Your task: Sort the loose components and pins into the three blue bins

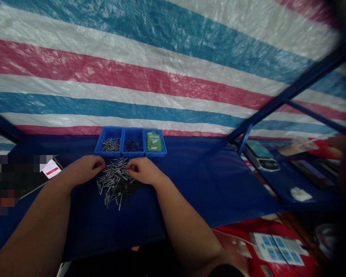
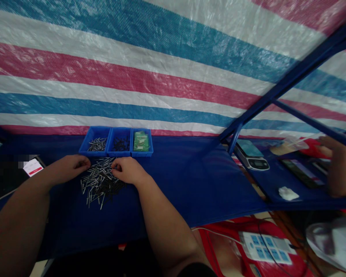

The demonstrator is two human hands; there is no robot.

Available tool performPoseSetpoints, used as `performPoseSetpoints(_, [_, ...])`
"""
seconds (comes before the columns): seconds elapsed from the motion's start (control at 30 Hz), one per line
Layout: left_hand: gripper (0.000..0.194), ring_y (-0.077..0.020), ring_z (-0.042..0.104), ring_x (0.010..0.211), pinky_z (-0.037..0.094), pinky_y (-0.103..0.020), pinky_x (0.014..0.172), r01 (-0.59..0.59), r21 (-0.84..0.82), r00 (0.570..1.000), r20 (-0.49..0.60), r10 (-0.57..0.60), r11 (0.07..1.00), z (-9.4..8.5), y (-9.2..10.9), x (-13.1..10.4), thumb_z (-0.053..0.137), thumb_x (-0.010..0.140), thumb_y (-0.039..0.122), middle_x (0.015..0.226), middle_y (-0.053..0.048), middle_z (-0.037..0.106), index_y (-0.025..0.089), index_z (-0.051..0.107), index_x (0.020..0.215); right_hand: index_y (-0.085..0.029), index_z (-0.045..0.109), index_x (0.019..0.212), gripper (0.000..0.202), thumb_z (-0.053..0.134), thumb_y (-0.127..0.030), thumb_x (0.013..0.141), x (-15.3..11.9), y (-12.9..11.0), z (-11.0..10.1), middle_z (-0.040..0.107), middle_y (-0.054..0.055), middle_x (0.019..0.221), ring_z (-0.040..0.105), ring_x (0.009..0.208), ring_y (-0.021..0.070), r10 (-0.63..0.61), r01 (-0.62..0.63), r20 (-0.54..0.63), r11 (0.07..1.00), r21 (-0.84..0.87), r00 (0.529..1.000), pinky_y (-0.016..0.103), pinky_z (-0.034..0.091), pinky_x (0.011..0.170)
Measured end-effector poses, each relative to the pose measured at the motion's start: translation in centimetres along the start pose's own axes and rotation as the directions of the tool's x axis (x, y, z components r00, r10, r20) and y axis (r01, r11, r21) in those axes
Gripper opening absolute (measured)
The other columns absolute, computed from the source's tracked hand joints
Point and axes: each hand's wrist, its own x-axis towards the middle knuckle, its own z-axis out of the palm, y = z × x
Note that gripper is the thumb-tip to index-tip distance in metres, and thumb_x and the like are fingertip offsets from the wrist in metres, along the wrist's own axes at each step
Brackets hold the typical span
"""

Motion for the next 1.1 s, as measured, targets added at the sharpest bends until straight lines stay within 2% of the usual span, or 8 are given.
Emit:
performPoseSetpoints(0.53, [0.027, -0.0171, 0.062, 0.065, 0.042, -0.029, 0.061, -0.037, -0.037, 0.999, 0.001, 0.037, 0.999, -0.3, 1.4, -0.2, 0.055, 0.085, 0.039, 0.073, -0.002, 0.069, 0.019, 0.072, 0.092, -0.018, 0.071, 0.097, 0.011, 0.068, -0.022, 0.088, 0.0, 0.2, 0.0, 0.066, -0.002, 0.074, 0.054, 0.064, 0.0092, -0.017, 0.018, -0.009, 1.0, 0.014, 1.0, 0.023, 0.033, 0.06])
performPoseSetpoints(0.67, [0.031, -0.016, 0.062, 0.062, 0.043, -0.027, 0.059, -0.066, -0.159, 0.992, -0.115, 0.048, 0.985, -0.8, 2.5, -0.7, 0.056, 0.089, 0.047, 0.075, -0.001, 0.07, 0.02, 0.07, 0.097, -0.018, 0.07, 0.097, 0.01, 0.067, -0.022, 0.088, 0.0, 0.3, 0.0, 0.066, -0.002, 0.073, 0.054, 0.063, 0.0091, -0.027, 0.027, -0.01, 0.999, 0.022, 1.0, 0.023, 0.033, 0.061])
performPoseSetpoints(0.73, [0.035, -0.0153, 0.062, 0.061, 0.045, -0.027, 0.059, -0.051, -0.216, 0.959, -0.283, -0.013, 0.975, -1.0, 3.1, -0.7, 0.059, 0.087, 0.05, 0.081, -0.002, 0.072, 0.02, 0.069, 0.101, -0.018, 0.07, 0.097, 0.01, 0.068, -0.021, 0.088, 0.0, 0.3, 0.1, 0.066, -0.002, 0.074, 0.054, 0.064, 0.0092, -0.028, 0.028, -0.009, 0.999, 0.023, 1.0, 0.023, 0.034, 0.061])
performPoseSetpoints(0.8, [0.039, -0.0145, 0.063, 0.06, 0.048, -0.027, 0.06, -0.002, -0.283, 0.891, -0.436, -0.126, 0.959, -1.1, 3.5, -0.7, 0.062, 0.086, 0.052, 0.088, -0.003, 0.073, 0.02, 0.068, 0.108, -0.018, 0.071, 0.096, 0.009, 0.068, -0.021, 0.088, 0.0, 0.3, 0.1, 0.066, -0.001, 0.075, 0.055, 0.065, 0.0094, -0.026, 0.026, -0.008, 0.999, 0.022, 1.0, 0.023, 0.034, 0.061])
performPoseSetpoints(0.87, [0.042, -0.0141, 0.065, 0.06, 0.05, -0.027, 0.061, 0.045, -0.336, 0.83, -0.512, -0.223, 0.941, -1.2, 3.6, -0.7, 0.063, 0.086, 0.05, 0.091, -0.003, 0.074, 0.02, 0.066, 0.115, -0.017, 0.071, 0.096, 0.009, 0.068, -0.021, 0.088, 0.0, 0.3, 0.1, 0.067, -0.001, 0.076, 0.055, 0.065, 0.0095, -0.018, 0.018, -0.007, 1.0, 0.016, 1.0, 0.023, 0.034, 0.062])
performPoseSetpoints(0.93, [0.04, -0.0143, 0.065, 0.062, 0.05, -0.026, 0.063, 0.065, -0.336, 0.812, -0.529, -0.245, 0.94, -1.3, 3.3, -0.9, 0.064, 0.087, 0.049, 0.088, -0.003, 0.073, 0.019, 0.066, 0.113, -0.017, 0.071, 0.096, 0.009, 0.068, -0.021, 0.088, 0.0, 0.2, 0.1, 0.067, -0.001, 0.077, 0.055, 0.066, 0.0096, -0.009, 0.009, -0.006, 1.0, 0.008, 1.0, 0.023, 0.034, 0.062])
performPoseSetpoints(1.0, [0.037, -0.0149, 0.064, 0.065, 0.049, -0.027, 0.065, 0.052, -0.275, 0.858, -0.48, -0.184, 0.96, -1.5, 2.8, -1.1, 0.063, 0.088, 0.049, 0.083, -0.003, 0.072, 0.017, 0.067, 0.105, -0.017, 0.071, 0.097, 0.009, 0.068, -0.021, 0.089, 0.0, 0.0, -0.1, 0.067, -0.001, 0.077, 0.056, 0.066, 0.0097, -0.012, 0.012, -0.009, 1.0, 0.001, 1.0, 0.022, 0.035, 0.063])
performPoseSetpoints(1.1, [0.036, -0.0158, 0.063, 0.066, 0.046, -0.027, 0.064, -0.008, -0.166, 0.968, -0.249, -0.034, 0.986, -1.5, 2.0, -1.1, 0.059, 0.089, 0.05, 0.078, -0.003, 0.071, 0.017, 0.071, 0.102, -0.018, 0.071, 0.098, 0.01, 0.065, -0.021, 0.09, 0.0, -0.7, -0.1, 0.068, -0.001, 0.077, 0.058, 0.067, 0.0102, -0.027, 0.026, -0.039, 1.0, -0.018, 0.999, 0.022, 0.037, 0.064])
